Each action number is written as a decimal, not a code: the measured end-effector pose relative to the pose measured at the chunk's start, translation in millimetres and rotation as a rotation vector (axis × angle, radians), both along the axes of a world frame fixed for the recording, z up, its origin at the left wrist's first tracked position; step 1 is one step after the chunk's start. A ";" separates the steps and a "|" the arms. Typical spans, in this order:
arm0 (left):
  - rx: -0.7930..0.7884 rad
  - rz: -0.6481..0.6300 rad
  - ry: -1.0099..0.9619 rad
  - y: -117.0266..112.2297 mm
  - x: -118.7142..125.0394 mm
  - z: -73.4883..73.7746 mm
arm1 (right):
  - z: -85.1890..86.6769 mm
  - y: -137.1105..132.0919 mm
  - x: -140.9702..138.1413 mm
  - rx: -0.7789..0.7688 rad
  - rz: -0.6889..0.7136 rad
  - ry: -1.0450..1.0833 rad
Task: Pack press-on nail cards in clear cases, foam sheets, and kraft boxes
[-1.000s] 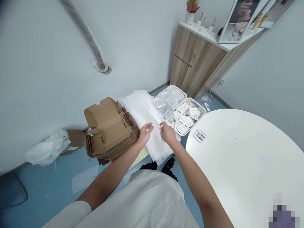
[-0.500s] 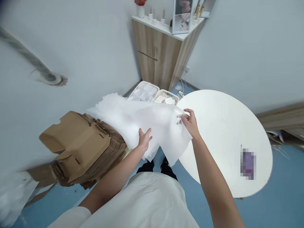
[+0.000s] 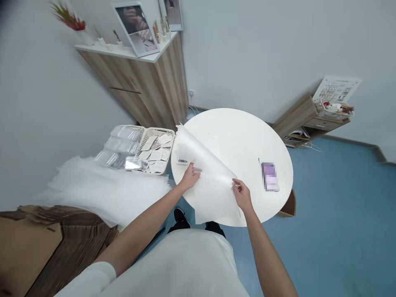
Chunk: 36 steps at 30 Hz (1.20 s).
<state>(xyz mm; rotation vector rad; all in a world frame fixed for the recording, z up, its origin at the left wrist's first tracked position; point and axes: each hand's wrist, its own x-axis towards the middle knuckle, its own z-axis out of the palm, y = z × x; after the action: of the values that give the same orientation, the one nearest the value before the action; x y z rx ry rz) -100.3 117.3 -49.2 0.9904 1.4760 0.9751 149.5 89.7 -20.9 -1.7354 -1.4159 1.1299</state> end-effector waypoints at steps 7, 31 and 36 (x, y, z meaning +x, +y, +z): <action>-0.022 -0.175 0.282 32.4 65.5 -34.2 | -48.6 -2.1 69.3 -0.151 0.066 -0.156; 0.217 -0.738 0.827 -17.9 79.2 -36.5 | -71.6 13.8 51.7 0.184 0.569 -0.848; 0.250 -0.722 0.792 2.7 79.6 -45.1 | -74.4 32.0 52.1 0.137 0.545 -0.872</action>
<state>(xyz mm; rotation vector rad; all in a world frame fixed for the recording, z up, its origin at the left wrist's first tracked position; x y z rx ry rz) -20.7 119.9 -94.3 2.0669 1.4133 0.2218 201.6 121.8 -95.3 -1.8776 -2.5316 0.4573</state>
